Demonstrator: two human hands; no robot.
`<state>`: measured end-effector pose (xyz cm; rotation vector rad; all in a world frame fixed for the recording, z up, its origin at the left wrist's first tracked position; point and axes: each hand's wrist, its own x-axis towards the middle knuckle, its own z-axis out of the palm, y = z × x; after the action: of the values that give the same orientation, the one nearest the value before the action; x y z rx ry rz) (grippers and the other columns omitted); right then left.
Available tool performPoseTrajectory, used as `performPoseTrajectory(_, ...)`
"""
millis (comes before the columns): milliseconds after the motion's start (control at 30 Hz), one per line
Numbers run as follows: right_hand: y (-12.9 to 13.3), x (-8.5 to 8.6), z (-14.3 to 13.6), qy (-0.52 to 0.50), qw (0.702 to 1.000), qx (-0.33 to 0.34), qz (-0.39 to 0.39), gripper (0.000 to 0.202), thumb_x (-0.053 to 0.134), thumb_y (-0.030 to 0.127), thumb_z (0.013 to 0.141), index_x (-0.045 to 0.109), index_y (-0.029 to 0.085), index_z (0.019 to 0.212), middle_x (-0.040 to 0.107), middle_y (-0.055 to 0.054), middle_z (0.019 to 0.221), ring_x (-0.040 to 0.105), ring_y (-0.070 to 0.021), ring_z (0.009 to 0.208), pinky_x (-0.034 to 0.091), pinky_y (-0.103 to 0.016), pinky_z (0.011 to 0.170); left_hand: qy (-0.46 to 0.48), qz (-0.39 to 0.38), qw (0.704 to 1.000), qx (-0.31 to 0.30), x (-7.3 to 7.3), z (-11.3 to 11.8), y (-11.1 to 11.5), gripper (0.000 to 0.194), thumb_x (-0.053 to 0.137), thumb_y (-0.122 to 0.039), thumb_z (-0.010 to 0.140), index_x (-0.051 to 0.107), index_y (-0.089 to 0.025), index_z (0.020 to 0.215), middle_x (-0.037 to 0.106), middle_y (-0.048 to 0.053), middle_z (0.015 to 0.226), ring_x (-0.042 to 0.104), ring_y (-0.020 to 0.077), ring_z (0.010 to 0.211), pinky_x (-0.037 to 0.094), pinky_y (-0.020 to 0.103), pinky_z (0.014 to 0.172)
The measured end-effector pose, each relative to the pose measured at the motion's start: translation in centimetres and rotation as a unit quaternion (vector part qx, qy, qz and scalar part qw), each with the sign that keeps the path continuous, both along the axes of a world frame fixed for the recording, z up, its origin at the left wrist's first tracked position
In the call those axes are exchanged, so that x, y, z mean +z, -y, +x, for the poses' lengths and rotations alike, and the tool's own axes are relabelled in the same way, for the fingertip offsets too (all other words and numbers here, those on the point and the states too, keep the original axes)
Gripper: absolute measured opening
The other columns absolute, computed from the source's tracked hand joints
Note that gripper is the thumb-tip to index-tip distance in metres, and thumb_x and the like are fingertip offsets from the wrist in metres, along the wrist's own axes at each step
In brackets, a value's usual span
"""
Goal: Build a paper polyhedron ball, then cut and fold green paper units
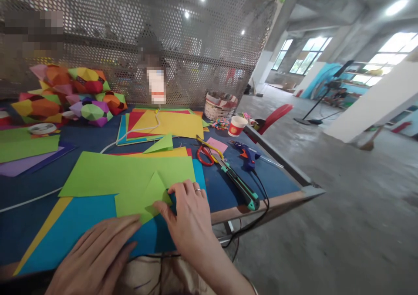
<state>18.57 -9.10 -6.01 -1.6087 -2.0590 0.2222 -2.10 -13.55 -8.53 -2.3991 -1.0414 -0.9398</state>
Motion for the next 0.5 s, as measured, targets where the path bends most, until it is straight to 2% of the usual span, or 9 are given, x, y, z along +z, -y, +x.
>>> performPoseTrajectory(133,0.4,0.6,0.1,-0.025,0.999,0.022,0.0,0.013,0.073,0.03,0.092,0.064,0.021,0.097,0.069,-0.004,0.099,0.064,-0.0252,0.096,0.049,-0.039,0.083,-0.008,-0.008,0.999,0.04,0.2,0.1,-0.6,0.031,0.042,-0.031,0.104,0.064,-0.017,0.121,0.077,0.007,0.117,0.073,0.0195,0.101,0.052,0.03,0.088)
performPoseTrajectory(267,0.4,1.1,2.1,-0.062,0.998,0.018,0.014,0.007,0.064,0.027,0.097,0.064,0.022,0.102,0.069,-0.005,0.105,0.063,-0.023,0.098,0.049,-0.038,0.086,-0.007,-0.03,0.997,0.071,-0.5,-0.6,-1.2,0.049,0.044,-0.048,0.101,0.056,-0.015,0.136,0.074,0.01,0.124,0.073,0.0231,0.106,0.057,0.029,0.083)
performPoseTrajectory(367,-0.3,1.2,5.3,-0.018,0.996,-0.051,0.073,0.01,0.057,0.028,0.1,0.064,0.022,0.105,0.068,-0.008,0.109,0.062,-0.0263,0.1,0.047,-0.041,0.086,-0.028,-0.053,0.996,0.058,-0.5,-1.1,-1.9,0.06,0.047,-0.052,0.099,0.045,-0.02,0.149,0.073,0.009,0.128,0.073,0.0242,0.107,0.06,0.029,0.08)
performPoseTrajectory(433,-0.9,1.1,7.7,0.034,0.985,-0.119,0.117,0.014,0.057,0.028,0.099,0.064,0.02,0.109,0.067,-0.011,0.111,0.062,-0.0295,0.101,0.045,-0.043,0.084,-0.037,-0.073,0.996,0.046,0.2,-1.2,-2.6,0.062,0.05,-0.052,0.097,0.042,-0.023,0.151,0.073,0.008,0.128,0.074,0.0247,0.106,0.06,0.03,0.077)
performPoseTrajectory(500,-1.4,1.0,9.9,0.096,0.969,-0.186,0.133,0.02,0.058,0.031,0.098,0.064,0.019,0.112,0.067,-0.014,0.111,0.062,-0.0327,0.1,0.044,-0.044,0.081,-0.03,-0.108,0.993,0.041,1.4,-1.0,-3.3,0.061,0.053,-0.053,0.095,0.046,-0.023,0.148,0.074,0.009,0.124,0.076,0.0256,0.1,0.06,0.03,0.071)
